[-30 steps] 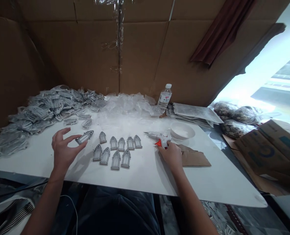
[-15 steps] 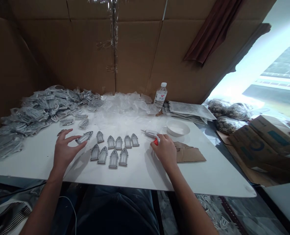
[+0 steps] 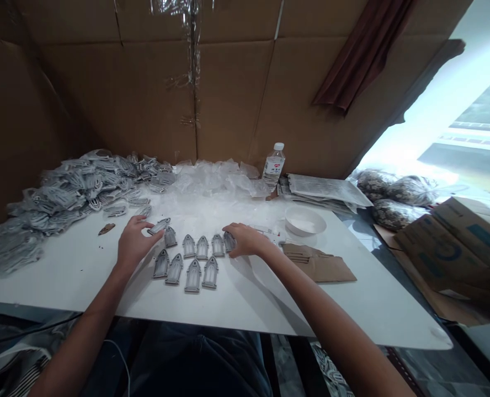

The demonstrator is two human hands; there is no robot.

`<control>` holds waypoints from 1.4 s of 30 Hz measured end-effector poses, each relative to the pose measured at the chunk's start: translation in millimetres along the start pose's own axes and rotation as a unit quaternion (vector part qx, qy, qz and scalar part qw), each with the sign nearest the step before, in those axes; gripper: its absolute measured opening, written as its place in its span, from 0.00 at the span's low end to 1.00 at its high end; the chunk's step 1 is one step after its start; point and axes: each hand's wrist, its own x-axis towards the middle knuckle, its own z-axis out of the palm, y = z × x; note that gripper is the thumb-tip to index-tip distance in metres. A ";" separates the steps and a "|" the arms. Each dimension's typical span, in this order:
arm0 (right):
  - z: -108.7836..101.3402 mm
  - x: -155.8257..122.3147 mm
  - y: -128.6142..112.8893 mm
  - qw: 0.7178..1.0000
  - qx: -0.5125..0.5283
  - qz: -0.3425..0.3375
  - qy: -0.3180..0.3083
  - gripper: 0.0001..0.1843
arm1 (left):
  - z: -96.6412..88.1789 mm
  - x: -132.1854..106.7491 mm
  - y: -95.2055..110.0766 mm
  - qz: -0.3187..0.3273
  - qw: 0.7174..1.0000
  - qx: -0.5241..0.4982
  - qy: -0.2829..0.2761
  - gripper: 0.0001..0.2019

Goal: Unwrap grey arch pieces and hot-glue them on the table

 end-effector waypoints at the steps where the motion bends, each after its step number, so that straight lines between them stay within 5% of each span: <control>1: -0.8 2.0 2.1 1.000 0.001 -0.001 -0.006 0.42 | 1.6 1.9 1.8 -0.002 1.000 0.009 -0.009 0.11; 16: -9.1 0.4 -13.4 1.000 0.003 0.006 0.007 0.43 | 11.0 11.3 28.5 -0.005 0.970 0.162 -0.184 0.15; 23: -4.6 4.4 3.9 1.000 0.013 0.020 0.012 0.36 | 12.9 16.0 34.9 -0.005 0.957 0.183 -0.224 0.17; 30: 1.9 5.9 7.3 0.999 0.036 0.018 -0.004 0.44 | 18.9 20.7 36.4 -0.023 0.951 0.181 -0.249 0.27; 42: -5.6 10.4 3.2 0.999 0.038 0.030 -0.011 0.34 | 14.9 20.7 29.4 -0.001 0.953 0.145 -0.266 0.23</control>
